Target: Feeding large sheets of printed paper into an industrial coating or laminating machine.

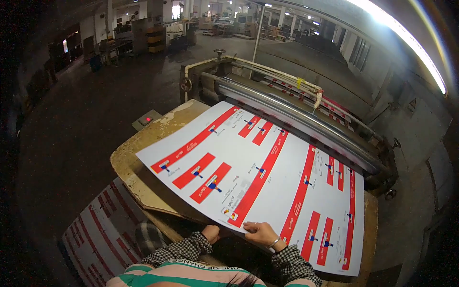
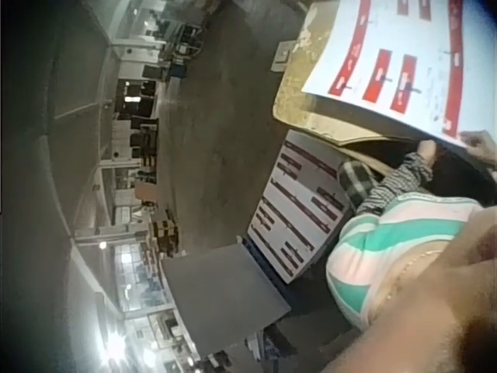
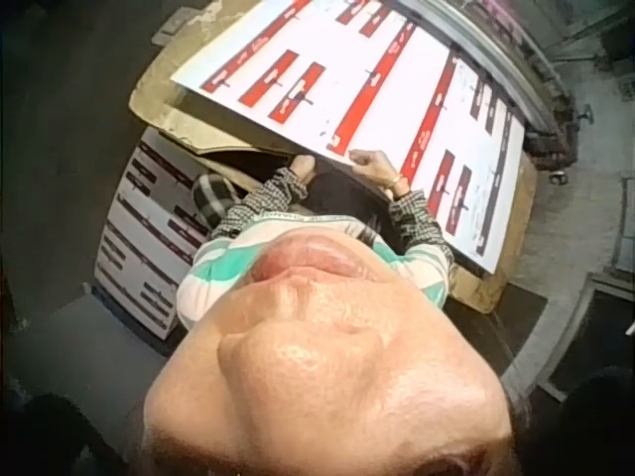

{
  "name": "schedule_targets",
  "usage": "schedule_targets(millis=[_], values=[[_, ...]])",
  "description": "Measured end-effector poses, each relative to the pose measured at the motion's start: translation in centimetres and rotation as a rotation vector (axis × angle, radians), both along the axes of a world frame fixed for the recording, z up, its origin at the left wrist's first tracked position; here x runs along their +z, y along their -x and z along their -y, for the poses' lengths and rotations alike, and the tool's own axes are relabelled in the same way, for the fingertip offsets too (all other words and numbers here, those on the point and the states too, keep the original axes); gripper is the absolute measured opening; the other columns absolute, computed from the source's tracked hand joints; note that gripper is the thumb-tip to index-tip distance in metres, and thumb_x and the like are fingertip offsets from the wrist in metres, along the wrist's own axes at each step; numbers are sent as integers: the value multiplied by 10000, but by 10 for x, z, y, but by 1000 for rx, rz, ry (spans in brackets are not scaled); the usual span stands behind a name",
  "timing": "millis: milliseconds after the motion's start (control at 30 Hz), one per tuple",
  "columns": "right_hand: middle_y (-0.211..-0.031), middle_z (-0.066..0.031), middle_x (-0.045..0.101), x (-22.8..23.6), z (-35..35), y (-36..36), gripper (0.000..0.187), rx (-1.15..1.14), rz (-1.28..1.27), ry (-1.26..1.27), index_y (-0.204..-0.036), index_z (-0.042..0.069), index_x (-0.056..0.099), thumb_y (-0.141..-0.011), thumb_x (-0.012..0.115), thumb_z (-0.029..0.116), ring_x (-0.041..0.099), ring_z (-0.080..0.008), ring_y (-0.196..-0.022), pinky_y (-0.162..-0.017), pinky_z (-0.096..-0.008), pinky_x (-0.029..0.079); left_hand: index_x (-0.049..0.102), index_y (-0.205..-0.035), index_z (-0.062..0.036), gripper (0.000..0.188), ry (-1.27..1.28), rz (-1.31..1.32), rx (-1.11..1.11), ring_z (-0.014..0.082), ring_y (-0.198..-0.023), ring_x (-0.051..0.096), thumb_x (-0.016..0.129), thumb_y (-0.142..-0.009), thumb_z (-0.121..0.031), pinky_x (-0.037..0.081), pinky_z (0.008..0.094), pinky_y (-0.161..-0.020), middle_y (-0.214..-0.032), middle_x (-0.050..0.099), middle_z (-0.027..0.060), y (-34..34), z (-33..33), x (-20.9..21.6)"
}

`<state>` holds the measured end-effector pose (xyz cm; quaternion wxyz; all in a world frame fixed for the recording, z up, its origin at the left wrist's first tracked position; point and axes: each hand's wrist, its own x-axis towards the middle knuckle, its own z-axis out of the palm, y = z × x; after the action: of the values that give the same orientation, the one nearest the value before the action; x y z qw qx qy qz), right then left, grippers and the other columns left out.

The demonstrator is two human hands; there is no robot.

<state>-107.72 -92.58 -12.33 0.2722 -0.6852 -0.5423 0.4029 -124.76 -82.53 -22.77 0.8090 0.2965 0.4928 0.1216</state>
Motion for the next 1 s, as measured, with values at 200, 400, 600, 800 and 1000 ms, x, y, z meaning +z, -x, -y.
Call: schedule_targets(millis=[200,400,600,800,1000], values=[[-983,-115,610,-36,-23,-30,318,118,62,3,-926,-15,604,-666,622,167,574,-185,-908,-796,-266,442,431,-1102,34,275,12,376,1,223,-932,552,415,-838,-41,476,365,-786,-1075,515,140,3,-3,7],[-1057,-168,533,-79,-53,-43,522,53,516,-247,-994,3,544,-604,692,316,460,-297,-1011,-813,-386,400,419,-1137,2,314,-40,323,-52,220,-942,547,464,-838,-83,479,352,-790,-1070,525,112,0,-4,11],[-1113,-198,504,-48,-14,-6,519,206,811,-241,-1040,8,529,-644,641,325,389,-309,-1144,-905,-358,361,468,-1107,-7,334,-122,435,-128,173,-900,554,545,-792,-85,477,281,-739,-1037,548,91,14,-4,6],[-1013,-155,590,46,-26,-15,314,122,175,-55,-959,-21,590,-686,546,129,614,-215,-771,-713,-272,481,573,-886,20,163,-168,382,-31,189,-797,560,573,-750,-71,463,304,-683,-859,581,81,32,-18,-123],[-1049,-145,576,-3,-4,-8,320,10,103,-37,-936,-28,596,-663,579,137,585,-213,-916,-796,-273,458,478,-1011,50,242,54,264,96,279,-896,535,413,-817,-77,462,427,-752,-968,521,167,0,-9,-30]])
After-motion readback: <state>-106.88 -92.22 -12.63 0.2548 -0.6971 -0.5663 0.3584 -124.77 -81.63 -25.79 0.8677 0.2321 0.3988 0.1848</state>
